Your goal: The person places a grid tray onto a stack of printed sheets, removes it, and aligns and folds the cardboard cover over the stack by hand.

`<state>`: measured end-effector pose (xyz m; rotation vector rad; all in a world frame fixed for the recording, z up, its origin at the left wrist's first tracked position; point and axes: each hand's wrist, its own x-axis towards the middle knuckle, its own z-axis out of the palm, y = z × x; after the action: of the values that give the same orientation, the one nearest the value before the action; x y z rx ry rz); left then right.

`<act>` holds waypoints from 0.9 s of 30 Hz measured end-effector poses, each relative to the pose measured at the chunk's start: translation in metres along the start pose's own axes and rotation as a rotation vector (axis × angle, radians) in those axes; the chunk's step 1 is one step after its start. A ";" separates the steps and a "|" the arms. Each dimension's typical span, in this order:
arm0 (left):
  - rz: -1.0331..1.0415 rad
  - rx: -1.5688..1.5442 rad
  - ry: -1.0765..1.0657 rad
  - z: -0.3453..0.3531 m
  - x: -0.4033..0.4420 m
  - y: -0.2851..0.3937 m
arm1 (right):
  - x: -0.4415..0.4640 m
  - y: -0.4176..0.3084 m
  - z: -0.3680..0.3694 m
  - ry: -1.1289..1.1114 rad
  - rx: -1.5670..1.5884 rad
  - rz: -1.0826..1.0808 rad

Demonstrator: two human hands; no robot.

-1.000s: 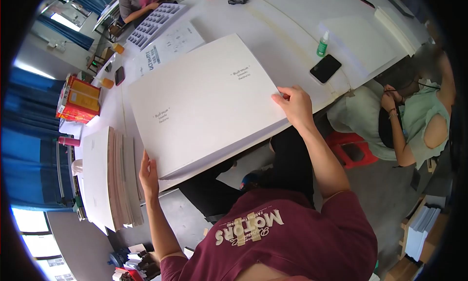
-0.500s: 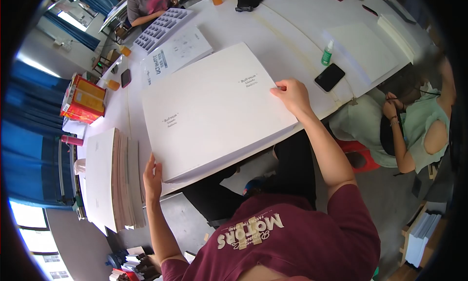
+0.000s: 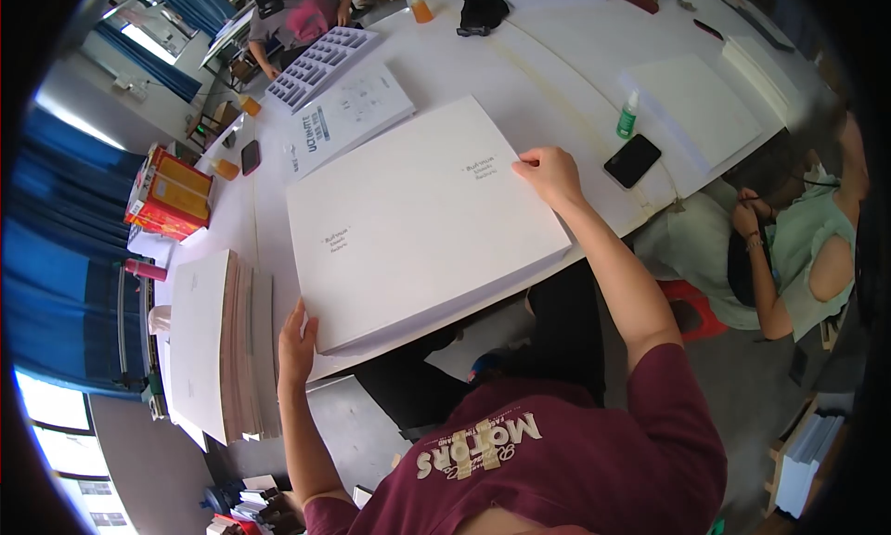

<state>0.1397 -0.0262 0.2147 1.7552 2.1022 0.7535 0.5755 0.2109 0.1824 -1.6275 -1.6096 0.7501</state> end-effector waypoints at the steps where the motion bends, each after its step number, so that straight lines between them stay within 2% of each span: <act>1: 0.002 0.017 -0.005 -0.001 0.000 0.002 | 0.000 0.002 0.000 0.001 0.006 -0.001; 11: 0.132 0.108 -0.041 -0.005 0.005 -0.004 | 0.034 -0.010 0.006 -0.042 -0.063 0.035; 19: 0.106 0.214 -0.098 -0.008 0.005 0.004 | 0.042 -0.012 0.010 -0.065 -0.054 0.058; 22: 0.075 0.257 -0.107 -0.008 0.004 -0.004 | 0.058 -0.010 0.020 0.001 -0.069 0.023; 27: 0.056 0.316 -0.119 -0.010 0.005 0.002 | 0.094 -0.021 0.034 -0.027 -0.089 0.059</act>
<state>0.1348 -0.0235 0.2242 1.9691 2.1924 0.3313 0.5405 0.3063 0.1879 -1.7419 -1.6412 0.7423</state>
